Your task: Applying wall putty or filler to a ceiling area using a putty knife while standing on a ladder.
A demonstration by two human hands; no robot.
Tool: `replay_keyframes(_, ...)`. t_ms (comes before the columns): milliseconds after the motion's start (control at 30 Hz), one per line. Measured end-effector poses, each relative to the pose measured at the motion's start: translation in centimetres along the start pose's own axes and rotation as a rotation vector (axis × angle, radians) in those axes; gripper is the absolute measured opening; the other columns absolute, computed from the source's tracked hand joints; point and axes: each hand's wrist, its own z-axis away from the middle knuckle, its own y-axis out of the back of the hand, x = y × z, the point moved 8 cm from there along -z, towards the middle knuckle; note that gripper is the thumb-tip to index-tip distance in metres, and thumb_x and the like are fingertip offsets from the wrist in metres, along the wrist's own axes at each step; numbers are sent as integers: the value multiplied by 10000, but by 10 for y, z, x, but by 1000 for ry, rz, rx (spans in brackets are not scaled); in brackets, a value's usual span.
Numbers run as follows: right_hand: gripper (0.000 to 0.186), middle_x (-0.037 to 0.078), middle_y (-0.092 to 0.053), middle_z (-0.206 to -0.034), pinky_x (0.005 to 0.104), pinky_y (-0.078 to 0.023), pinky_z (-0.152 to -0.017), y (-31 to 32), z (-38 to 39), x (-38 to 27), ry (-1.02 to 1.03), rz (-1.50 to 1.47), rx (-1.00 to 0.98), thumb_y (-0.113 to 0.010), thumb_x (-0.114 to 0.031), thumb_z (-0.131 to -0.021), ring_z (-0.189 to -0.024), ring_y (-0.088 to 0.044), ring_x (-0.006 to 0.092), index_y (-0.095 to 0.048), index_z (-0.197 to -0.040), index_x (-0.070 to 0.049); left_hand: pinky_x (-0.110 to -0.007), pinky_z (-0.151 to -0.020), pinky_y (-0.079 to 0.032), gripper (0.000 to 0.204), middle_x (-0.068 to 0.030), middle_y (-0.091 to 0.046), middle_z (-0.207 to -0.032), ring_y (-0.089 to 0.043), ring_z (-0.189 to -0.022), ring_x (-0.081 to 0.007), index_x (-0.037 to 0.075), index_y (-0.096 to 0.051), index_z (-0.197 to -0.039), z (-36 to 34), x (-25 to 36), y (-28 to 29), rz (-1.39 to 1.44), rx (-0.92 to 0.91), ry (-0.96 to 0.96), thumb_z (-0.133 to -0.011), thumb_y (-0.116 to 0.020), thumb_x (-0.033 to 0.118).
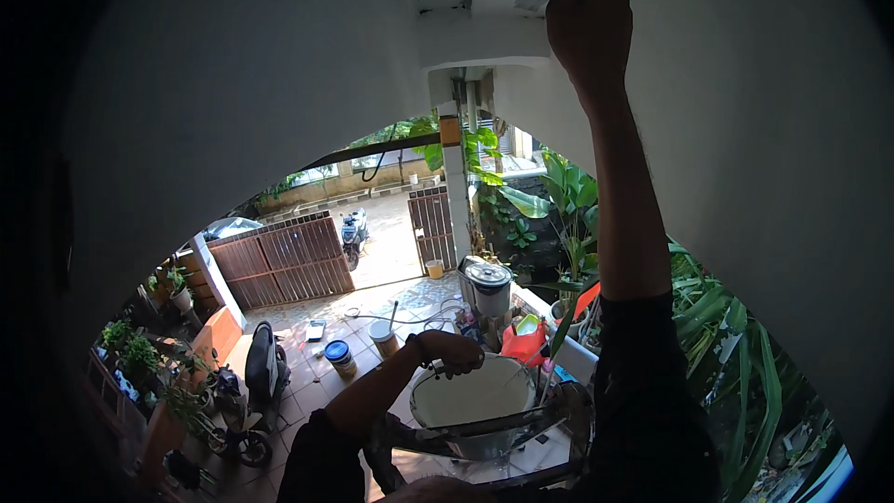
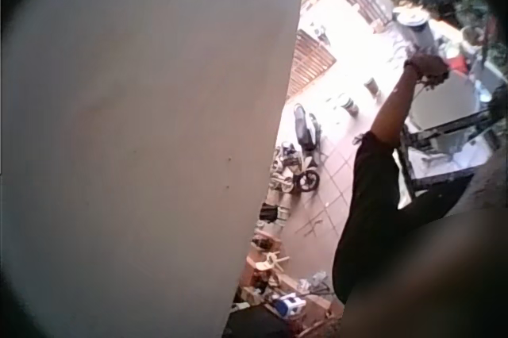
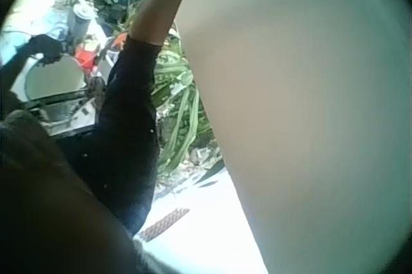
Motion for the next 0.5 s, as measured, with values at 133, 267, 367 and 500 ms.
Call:
replay_keyframes(133, 307, 113, -534, -554, 341, -389, -507, 23, 11, 4, -110, -77, -25, -468, -231, -904, -477, -484, 192, -625, -856, 28, -231, -398, -305, 159, 62, -306, -567, -311, -459, -58, 85, -431, -744, -6, -12, 5, 48, -28, -8, -892, -410, 139)
replay_keyframes(267, 287, 64, -474, -539, 298, -347, -490, 67, 16, -17, -132, -83, 45, -456, -218, -925, -474, -420, 122, -619, -907, 18, -235, -423, -300, 109, 62, -303, -590, -306, -477, -57, 87, -460, -807, -6, -14, 3, 123, -28, -9, -885, -417, 151)
replay_keyframes(367, 277, 27, -423, -525, 280, -319, -477, 112, 4, -41, -53, -92, 229, -447, -210, -935, -478, -382, 88, -617, -927, 9, -235, -424, -290, 103, 64, -288, -594, -299, -481, -55, 89, -468, -827, -5, -10, -2, 140, -59, 11, -884, -415, 156)
replay_keyframes(500, 267, 5, -404, -511, 262, -294, -462, 127, -26, -55, -21, -207, 252, -449, -203, -935, -460, -353, 77, -612, -925, 7, -234, -429, -273, 144, 67, -275, -594, -284, -478, -59, 100, -448, -790, -4, -17, 5, 54, 19, -10, -896, -415, 193)
